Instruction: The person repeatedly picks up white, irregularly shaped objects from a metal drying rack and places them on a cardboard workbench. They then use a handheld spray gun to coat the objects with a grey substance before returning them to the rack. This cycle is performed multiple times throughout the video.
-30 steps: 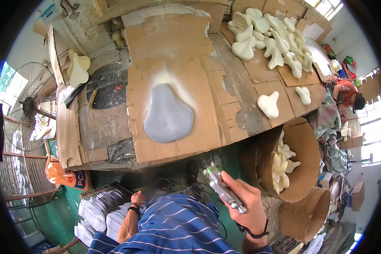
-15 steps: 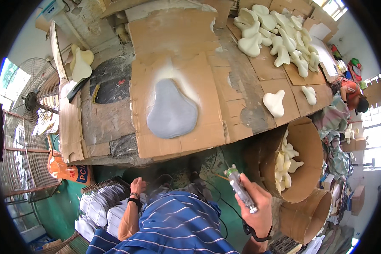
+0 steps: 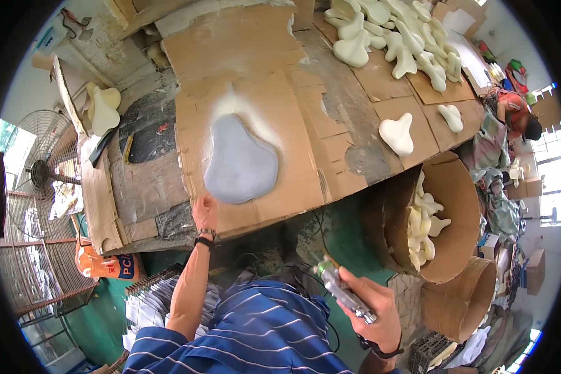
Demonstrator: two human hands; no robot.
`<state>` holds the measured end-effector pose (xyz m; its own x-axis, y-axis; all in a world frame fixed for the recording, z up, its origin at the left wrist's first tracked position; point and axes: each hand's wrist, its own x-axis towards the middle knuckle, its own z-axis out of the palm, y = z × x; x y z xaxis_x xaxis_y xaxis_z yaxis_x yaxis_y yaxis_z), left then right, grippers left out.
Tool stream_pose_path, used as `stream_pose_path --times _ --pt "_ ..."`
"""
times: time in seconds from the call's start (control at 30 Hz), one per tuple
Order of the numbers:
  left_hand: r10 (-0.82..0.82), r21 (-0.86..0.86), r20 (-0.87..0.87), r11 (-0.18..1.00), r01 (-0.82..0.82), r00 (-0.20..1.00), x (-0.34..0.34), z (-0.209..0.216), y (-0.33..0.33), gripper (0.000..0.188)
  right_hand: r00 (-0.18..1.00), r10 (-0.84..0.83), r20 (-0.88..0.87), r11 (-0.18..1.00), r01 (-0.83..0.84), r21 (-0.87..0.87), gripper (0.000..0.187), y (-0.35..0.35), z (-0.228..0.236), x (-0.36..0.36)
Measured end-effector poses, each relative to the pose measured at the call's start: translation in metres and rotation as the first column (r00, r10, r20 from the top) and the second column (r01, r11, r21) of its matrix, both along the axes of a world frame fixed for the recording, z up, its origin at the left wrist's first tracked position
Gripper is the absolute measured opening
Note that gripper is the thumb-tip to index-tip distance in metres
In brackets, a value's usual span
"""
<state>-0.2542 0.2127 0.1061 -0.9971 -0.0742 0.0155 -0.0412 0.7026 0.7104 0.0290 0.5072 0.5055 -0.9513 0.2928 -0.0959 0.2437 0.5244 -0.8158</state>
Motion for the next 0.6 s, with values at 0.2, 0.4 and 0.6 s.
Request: stream_pose_path --times 0.2,0.4,0.6 --pt "0.043 -0.299 0.05 0.954 -0.027 0.998 -0.016 0.04 0.045 0.035 0.993 -0.088 -0.073 0.994 0.092 0.053 0.062 0.018 -0.003 0.001" --pt "-0.01 -0.315 -0.068 0.949 -0.012 0.998 -0.02 0.038 0.045 0.037 0.99 -0.072 -0.117 0.996 0.066 -0.058 0.064 0.032 -0.005 -0.014" --pt "-0.072 0.633 0.763 -0.119 -0.765 0.642 -0.067 -0.006 0.029 0.014 0.992 -0.029 -0.127 0.996 0.018 -0.083 0.051 0.045 -0.02 -0.027"
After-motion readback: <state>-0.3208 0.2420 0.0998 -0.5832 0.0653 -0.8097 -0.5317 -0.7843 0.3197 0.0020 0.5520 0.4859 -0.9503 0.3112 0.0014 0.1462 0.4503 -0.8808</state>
